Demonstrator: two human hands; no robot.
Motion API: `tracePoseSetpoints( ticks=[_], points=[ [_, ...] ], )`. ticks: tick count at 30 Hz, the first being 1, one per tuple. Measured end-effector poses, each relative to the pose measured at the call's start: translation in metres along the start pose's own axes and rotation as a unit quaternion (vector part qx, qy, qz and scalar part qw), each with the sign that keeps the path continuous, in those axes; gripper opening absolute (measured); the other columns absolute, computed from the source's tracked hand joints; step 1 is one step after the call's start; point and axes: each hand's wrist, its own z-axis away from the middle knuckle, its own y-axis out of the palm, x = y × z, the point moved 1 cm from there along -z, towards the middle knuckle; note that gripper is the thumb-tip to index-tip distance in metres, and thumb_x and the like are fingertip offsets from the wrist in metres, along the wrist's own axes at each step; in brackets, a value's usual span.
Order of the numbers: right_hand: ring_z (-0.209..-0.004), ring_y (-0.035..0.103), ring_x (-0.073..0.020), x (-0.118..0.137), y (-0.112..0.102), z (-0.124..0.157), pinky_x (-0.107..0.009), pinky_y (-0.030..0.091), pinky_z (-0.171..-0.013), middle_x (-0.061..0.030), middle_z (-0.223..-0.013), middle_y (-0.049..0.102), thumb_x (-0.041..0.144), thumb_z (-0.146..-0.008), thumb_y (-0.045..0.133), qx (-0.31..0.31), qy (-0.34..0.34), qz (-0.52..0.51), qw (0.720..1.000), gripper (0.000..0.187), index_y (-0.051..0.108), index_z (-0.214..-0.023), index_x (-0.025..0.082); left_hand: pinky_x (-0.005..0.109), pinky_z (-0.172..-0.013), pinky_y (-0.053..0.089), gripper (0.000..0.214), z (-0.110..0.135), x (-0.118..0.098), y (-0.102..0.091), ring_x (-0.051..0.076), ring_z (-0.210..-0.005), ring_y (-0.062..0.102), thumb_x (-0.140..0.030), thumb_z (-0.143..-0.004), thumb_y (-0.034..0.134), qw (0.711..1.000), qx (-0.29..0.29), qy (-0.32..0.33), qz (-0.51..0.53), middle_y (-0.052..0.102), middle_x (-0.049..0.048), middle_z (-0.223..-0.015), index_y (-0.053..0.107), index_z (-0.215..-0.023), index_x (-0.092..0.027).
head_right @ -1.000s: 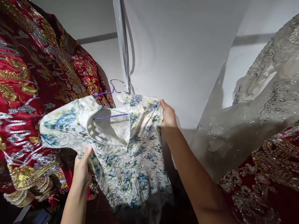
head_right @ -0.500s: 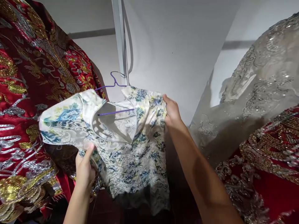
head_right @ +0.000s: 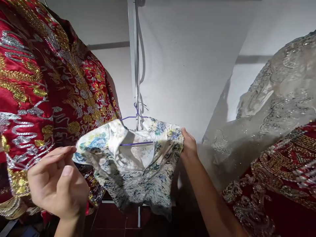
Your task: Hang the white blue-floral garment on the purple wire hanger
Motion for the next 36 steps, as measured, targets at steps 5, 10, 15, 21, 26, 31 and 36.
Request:
tracePoseSetpoints(
  ticks=[5,10,15,21,26,31,36],
  points=[
    [-0.070,0.068,-0.0174,-0.005,-0.009,0.029,-0.028,0.059,-0.065,0.0016,-0.078,0.069,0.044,-0.076,0.078,-0.036,-0.003,0.021,0.999,0.032,0.068,-0.093,0.018,0.032,-0.075,0.053,0.011,0.030,-0.002,-0.015,0.018,-0.082,0.065,-0.013,-0.088,0.061,0.977,0.181,-0.108,-0.020,0.068,0.0031,-0.083,0.069,-0.091,-0.019],
    [-0.065,0.062,-0.0132,-0.004,-0.007,0.057,-0.024,0.054,-0.062,0.0046,-0.071,0.063,0.052,-0.070,0.081,-0.010,-0.035,0.045,0.998,0.039,0.065,-0.081,0.019,0.030,-0.077,0.051,0.009,0.071,0.026,-0.023,0.021,-0.086,0.065,-0.025,-0.090,0.064,0.927,0.253,-0.268,-0.066,0.068,0.0059,-0.089,0.070,-0.092,-0.018],
    [-0.068,0.063,-0.0157,0.005,0.027,0.057,-0.025,0.053,-0.063,0.0034,-0.070,0.063,0.054,-0.071,0.078,-0.009,-0.060,0.067,0.996,0.038,0.065,-0.081,0.019,0.031,-0.088,0.047,0.037,0.064,0.051,-0.019,0.020,-0.100,0.059,-0.024,-0.079,0.077,0.967,0.089,-0.226,-0.077,0.060,0.0058,-0.107,0.061,-0.111,-0.022],
    [-0.078,0.066,-0.0176,-0.013,0.024,0.052,-0.027,0.056,-0.068,0.0012,-0.083,0.068,0.051,-0.073,0.077,-0.078,-0.057,0.050,0.994,0.037,0.068,-0.091,0.021,0.031,-0.089,0.047,0.046,0.079,0.058,-0.031,0.018,-0.094,0.057,-0.025,-0.077,0.079,0.953,0.097,-0.279,-0.068,0.055,0.0034,-0.102,0.054,-0.116,-0.024],
    [-0.084,0.067,-0.0197,-0.047,-0.027,0.070,-0.029,0.058,-0.068,-0.0002,-0.092,0.070,0.049,-0.069,0.082,-0.160,-0.035,0.028,0.986,0.039,0.072,-0.096,0.024,0.032,-0.083,0.046,0.052,0.145,0.072,-0.053,0.020,-0.089,0.054,-0.041,-0.075,0.079,0.883,0.095,-0.443,-0.126,0.053,0.0034,-0.099,0.049,-0.115,-0.025],
    [-0.076,0.069,-0.0216,-0.063,-0.029,0.083,-0.033,0.058,-0.063,-0.0005,-0.086,0.072,0.049,-0.069,0.082,-0.125,-0.007,0.014,0.992,0.037,0.071,-0.093,0.022,0.032,-0.092,0.046,0.050,0.172,0.087,-0.049,0.025,-0.105,0.058,-0.050,-0.076,0.076,0.816,0.106,-0.564,-0.063,0.057,0.0070,-0.103,0.051,-0.111,-0.023],
    [-0.078,0.069,-0.0232,-0.071,-0.028,0.086,-0.034,0.056,-0.065,-0.0014,-0.084,0.074,0.052,-0.070,0.080,-0.073,0.027,0.038,0.996,0.038,0.070,-0.091,0.022,0.023,-0.067,0.043,0.040,0.137,0.120,-0.054,0.015,-0.069,0.050,-0.048,-0.071,0.081,0.847,0.125,-0.510,-0.086,0.047,-0.0035,-0.071,0.052,-0.078,-0.021]
  ],
)
